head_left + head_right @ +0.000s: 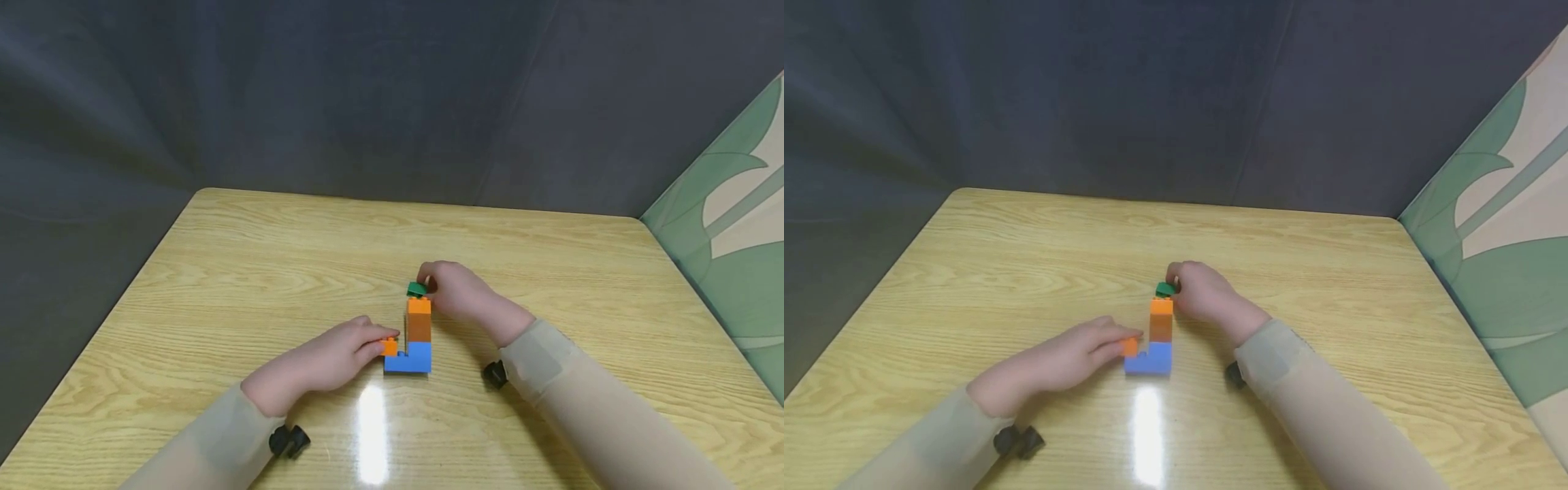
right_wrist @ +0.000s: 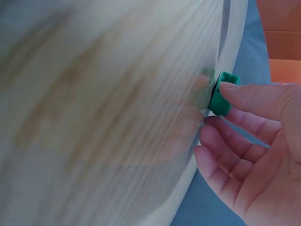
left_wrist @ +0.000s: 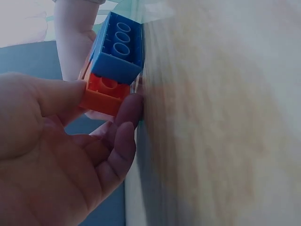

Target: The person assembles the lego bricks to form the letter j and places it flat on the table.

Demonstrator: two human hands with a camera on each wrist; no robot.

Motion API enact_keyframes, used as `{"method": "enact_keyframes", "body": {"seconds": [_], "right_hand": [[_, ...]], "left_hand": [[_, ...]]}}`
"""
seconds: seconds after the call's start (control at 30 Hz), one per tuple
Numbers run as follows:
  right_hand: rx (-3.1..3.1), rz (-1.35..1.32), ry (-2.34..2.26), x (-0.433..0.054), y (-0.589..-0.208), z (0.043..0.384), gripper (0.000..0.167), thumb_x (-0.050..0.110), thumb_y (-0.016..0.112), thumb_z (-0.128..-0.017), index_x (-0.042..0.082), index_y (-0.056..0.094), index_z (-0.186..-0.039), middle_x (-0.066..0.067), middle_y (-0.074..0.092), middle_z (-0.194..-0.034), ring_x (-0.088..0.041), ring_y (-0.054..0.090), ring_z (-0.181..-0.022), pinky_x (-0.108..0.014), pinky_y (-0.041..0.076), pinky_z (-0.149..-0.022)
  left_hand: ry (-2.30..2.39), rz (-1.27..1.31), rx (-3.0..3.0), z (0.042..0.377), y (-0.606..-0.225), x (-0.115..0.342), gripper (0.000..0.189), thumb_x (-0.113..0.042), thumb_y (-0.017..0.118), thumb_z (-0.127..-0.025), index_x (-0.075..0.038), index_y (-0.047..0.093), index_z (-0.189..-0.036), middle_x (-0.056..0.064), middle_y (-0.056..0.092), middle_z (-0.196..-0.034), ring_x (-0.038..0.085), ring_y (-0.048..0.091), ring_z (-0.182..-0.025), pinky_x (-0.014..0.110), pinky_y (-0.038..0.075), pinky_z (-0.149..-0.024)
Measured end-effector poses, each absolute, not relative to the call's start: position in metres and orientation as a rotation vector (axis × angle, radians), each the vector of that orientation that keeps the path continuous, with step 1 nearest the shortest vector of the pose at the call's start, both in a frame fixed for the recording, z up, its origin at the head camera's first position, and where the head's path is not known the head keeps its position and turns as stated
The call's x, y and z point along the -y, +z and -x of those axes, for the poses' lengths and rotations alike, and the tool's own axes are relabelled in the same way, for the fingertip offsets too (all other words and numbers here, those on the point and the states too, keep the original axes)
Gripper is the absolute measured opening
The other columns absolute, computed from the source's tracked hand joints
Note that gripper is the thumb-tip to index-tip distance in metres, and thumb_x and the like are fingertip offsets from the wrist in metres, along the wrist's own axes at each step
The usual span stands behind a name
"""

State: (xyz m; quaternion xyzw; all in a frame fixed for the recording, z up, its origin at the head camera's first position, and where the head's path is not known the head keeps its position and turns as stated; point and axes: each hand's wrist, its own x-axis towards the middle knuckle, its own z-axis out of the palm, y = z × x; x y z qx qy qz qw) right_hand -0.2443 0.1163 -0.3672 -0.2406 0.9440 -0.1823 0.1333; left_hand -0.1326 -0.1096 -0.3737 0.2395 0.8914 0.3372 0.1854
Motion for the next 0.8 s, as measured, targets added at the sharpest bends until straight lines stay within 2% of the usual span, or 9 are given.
{"method": "enact_keyframes", "body": {"seconds": [0.37, 0.63, 0.7, 0.8], "right_hand": [[-2.737, 0.7, -0.549, -0.1168, -0.3692, 0.2452, 0.016, 0.005, 0.071, -0.089, 0.009, 0.067, -0.104, -0.005, 0.061, -0.087, -0.023, 0.055, -0.078, -0.036, 0.047, -0.071], [-2.723, 0.68, -0.553, -0.1151, -0.3674, 0.2446, 0.018, 0.01, 0.073, -0.089, 0.01, 0.066, -0.105, -0.005, 0.061, -0.086, -0.023, 0.055, -0.077, -0.035, 0.046, -0.071], [-2.717, 0.673, -0.548, -0.1148, -0.3671, 0.2444, 0.019, 0.011, 0.073, -0.089, 0.01, 0.066, -0.106, -0.005, 0.06, -0.086, -0.023, 0.054, -0.077, -0.035, 0.045, -0.07], [-2.713, 0.681, -0.546, -0.1151, -0.3676, 0.2447, 0.02, 0.011, 0.073, -0.089, 0.009, 0.065, -0.107, -0.005, 0.06, -0.086, -0.023, 0.054, -0.077, -0.035, 0.045, -0.07]], "left_hand": [[1.186, -0.594, -2.379, 0.138, -0.38, 0.1107, 0.033, -0.015, 0.045, -0.106, -0.011, 0.061, -0.134, 0.003, 0.056, -0.097, 0.015, 0.056, -0.087, 0.037, 0.043, -0.085], [1.206, -0.565, -2.391, 0.1384, -0.3817, 0.109, 0.03, -0.009, 0.045, -0.105, -0.007, 0.065, -0.126, 0.003, 0.051, -0.097, 0.014, 0.056, -0.084, 0.034, 0.046, -0.082], [1.182, -0.559, -2.413, 0.1377, -0.3809, 0.1085, 0.028, -0.011, 0.048, -0.104, -0.007, 0.066, -0.125, 0.002, 0.05, -0.099, 0.014, 0.054, -0.085, 0.034, 0.045, -0.081], [1.141, -0.567, -2.427, 0.1356, -0.378, 0.1074, 0.032, -0.023, 0.058, -0.101, -0.008, 0.064, -0.129, 0.003, 0.05, -0.099, 0.015, 0.052, -0.084, 0.034, 0.044, -0.076]]}}
